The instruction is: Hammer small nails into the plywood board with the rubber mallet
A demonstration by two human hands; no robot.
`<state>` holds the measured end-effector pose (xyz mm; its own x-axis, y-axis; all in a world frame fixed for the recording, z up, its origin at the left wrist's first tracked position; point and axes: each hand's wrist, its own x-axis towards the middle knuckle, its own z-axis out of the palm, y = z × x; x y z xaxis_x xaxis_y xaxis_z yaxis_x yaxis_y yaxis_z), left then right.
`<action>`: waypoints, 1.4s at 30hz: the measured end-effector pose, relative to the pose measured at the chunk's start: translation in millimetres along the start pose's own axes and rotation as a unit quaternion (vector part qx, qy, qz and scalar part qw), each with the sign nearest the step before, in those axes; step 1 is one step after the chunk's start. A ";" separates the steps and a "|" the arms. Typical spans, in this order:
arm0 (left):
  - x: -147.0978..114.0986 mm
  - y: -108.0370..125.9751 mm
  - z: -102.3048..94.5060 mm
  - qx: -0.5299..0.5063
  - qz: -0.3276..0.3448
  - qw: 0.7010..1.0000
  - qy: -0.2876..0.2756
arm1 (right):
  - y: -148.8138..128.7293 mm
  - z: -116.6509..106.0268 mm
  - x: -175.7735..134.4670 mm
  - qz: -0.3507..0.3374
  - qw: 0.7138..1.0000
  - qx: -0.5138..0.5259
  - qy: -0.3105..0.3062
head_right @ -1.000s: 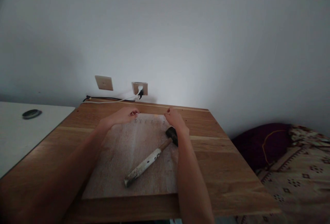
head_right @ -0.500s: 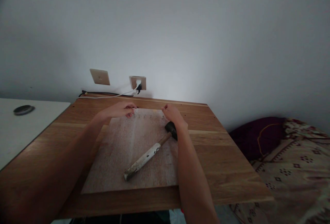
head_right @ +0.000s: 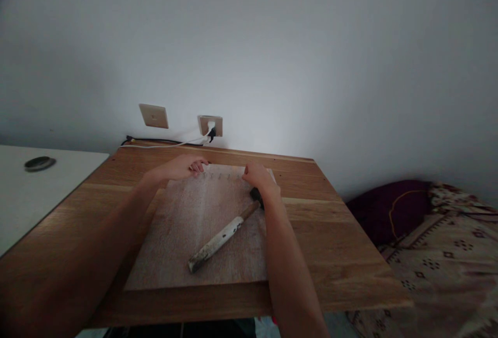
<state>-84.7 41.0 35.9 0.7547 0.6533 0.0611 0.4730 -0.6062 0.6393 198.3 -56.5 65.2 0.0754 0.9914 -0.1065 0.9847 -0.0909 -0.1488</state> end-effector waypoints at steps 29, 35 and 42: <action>5.8 13.8 14.2 -0.006 0.028 0.999 0.036 | -32.3 -14.6 9.0 -0.033 0.597 0.796 0.098; 10.8 23.2 20.3 -0.128 0.009 0.988 0.083 | -32.6 -4.9 7.6 0.024 0.457 0.884 0.097; 23.5 27.4 20.9 -0.602 -0.084 0.772 0.186 | -40.6 -0.2 7.8 0.037 0.445 0.890 0.092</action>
<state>-44.5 30.2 38.9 0.4404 0.8973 -0.0287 -0.3842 0.2172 0.8973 159.0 -45.0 70.6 0.2702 0.9557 -0.1169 -0.6931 0.1089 -0.7125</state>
